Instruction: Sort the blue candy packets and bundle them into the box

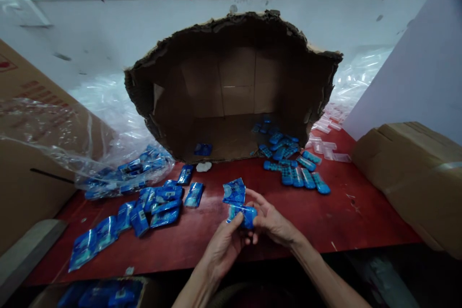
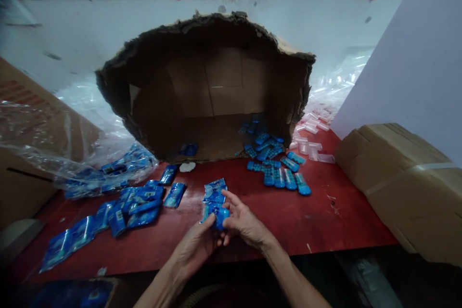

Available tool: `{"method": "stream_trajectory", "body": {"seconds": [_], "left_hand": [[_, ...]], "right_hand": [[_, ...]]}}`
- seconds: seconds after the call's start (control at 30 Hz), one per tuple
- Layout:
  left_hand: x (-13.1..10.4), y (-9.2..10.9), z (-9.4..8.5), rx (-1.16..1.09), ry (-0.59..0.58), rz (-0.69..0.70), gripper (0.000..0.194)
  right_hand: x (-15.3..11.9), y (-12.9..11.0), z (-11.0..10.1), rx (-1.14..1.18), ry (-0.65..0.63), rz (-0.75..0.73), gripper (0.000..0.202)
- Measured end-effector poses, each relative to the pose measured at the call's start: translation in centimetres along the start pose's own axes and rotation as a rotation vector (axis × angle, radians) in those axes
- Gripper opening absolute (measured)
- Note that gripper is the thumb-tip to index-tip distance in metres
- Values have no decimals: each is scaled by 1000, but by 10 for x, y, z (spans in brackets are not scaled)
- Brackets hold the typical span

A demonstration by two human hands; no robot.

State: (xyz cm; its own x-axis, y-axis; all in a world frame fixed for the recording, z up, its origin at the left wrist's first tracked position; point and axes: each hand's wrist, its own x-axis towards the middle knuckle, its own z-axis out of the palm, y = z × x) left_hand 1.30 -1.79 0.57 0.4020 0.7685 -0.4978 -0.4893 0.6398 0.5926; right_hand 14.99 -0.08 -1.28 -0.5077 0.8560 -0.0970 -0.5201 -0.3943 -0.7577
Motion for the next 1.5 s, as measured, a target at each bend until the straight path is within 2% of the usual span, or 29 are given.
{"method": "stream_trajectory", "body": {"seconds": [0.2,0.3,0.43,0.57,0.77,0.9,1.03,1.13,1.23,1.37,1.5], "left_hand": [[-4,5,-3,33,-177,29,20],[-3,5,-2,51,-151,32,21],[-3,3,0,34,-93,45,24],[-5,2,-1,51,-107,27,28],[-5,5,-1,77,-84,60,18],[-7,11,-4,49,-178,21,16],[-7,13,-10,21,-274,-27,19],[-5,10,-9,1,-238,-9,31],[-5,4,-2,-26,-158,41,38],[-7,0,2,-4,-133,78,28],[-9,0,-2,60,-165,29,16]], "right_hand": [[-6,-5,3,-59,-51,15,82],[-9,-2,6,-128,-28,26,83],[-10,2,7,-84,-7,17,86],[-11,-1,8,-116,-5,48,87],[-12,-5,12,-213,54,22,85],[-13,-4,10,-215,52,40,89],[-12,-7,9,-175,-29,64,94],[-11,-8,10,-171,-41,70,94],[-9,-1,9,-184,12,36,89],[-8,11,6,-167,63,-9,80],[-9,8,-1,-157,-23,85,78]]}}
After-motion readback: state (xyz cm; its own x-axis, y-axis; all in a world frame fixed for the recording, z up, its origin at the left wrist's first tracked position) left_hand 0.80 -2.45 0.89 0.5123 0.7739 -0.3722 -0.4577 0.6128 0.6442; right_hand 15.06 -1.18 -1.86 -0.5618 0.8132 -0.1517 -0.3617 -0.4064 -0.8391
